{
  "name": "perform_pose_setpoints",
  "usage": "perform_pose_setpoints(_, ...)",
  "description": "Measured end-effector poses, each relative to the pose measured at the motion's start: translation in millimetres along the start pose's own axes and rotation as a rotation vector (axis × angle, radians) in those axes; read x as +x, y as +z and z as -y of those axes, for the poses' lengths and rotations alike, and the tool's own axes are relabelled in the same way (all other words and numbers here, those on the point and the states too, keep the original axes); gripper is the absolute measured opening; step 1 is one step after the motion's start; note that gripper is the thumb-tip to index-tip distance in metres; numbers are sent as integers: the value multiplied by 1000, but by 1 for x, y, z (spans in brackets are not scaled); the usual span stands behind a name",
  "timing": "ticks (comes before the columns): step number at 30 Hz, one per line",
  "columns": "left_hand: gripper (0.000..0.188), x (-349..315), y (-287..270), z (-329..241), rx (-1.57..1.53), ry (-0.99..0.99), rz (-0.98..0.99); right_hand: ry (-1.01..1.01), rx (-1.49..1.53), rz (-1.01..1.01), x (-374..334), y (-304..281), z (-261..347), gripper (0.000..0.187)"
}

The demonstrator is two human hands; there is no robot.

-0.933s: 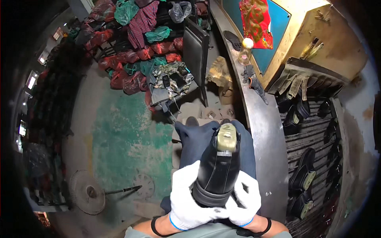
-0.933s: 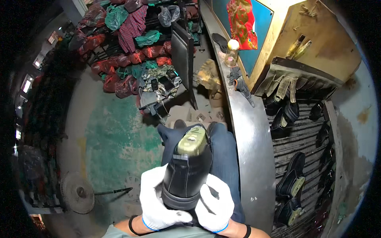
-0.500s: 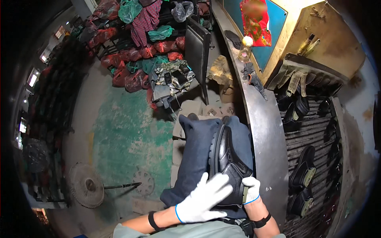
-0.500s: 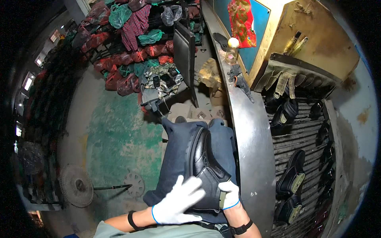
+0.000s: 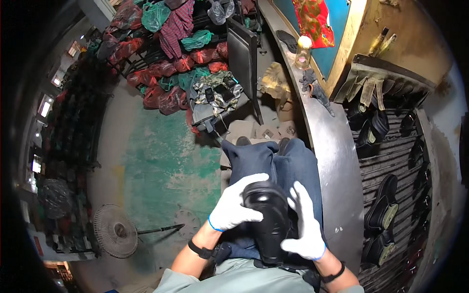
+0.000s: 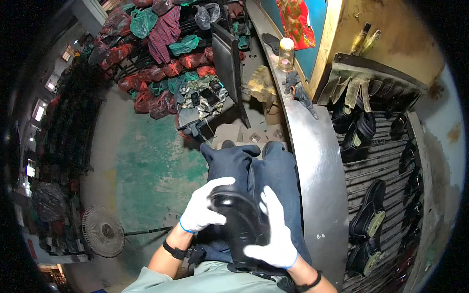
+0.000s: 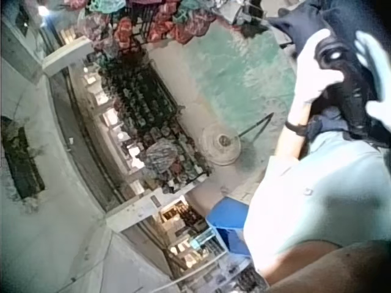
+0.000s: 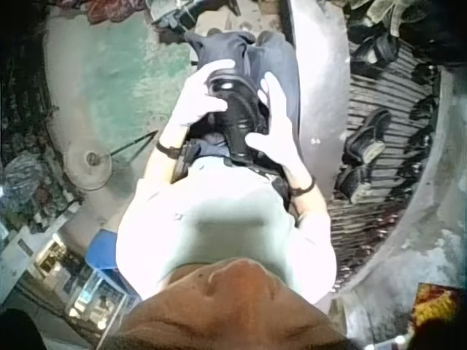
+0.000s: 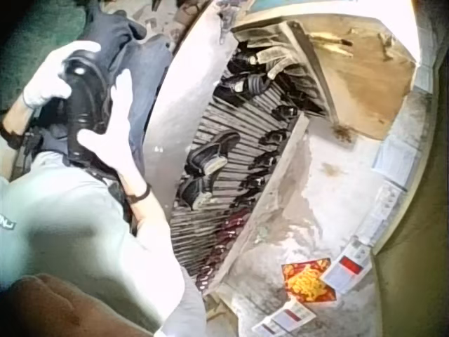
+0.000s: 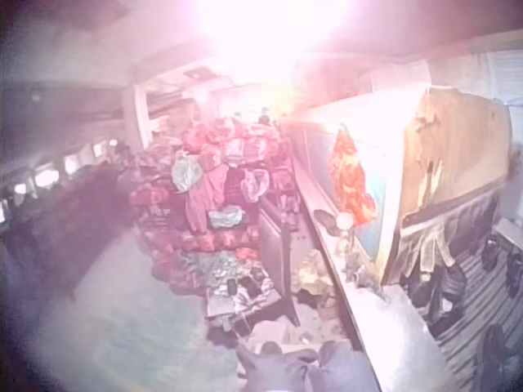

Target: The person repeatedly brushes and wipes a black leather shoe with a brush and cloth, rotating it to cover different surfaces. The shoe is handled one at a time and placed back on a nearby rack after each cycle.

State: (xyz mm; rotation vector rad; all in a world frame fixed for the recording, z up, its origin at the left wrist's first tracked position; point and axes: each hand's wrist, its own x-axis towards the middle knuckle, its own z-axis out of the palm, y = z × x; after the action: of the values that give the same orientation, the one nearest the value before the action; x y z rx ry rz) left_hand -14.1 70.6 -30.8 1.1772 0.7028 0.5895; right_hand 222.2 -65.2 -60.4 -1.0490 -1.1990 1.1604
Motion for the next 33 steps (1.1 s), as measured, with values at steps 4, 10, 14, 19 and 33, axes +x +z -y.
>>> perform_pose_setpoints(4,105,-3,-16,-14,93,55,-84,-179,-277,134,43,29,5,141)
perform_pose_setpoints(10,103,-7,-28,-2,44,74,-148,-200,-510,205,0,45,5,143)
perform_pose_setpoints(14,74,0,-16,-1,184,105,-191,-48,-545,174,-23,34,-3,121)
perform_pose_setpoints(19,58,32,-7,-4,-101,154,-112,244,273,246,-12,-20,-5,133)
perform_pose_setpoints(33,33,70,41,16,140,157,-107,328,693,47,-59,-32,-10,132)
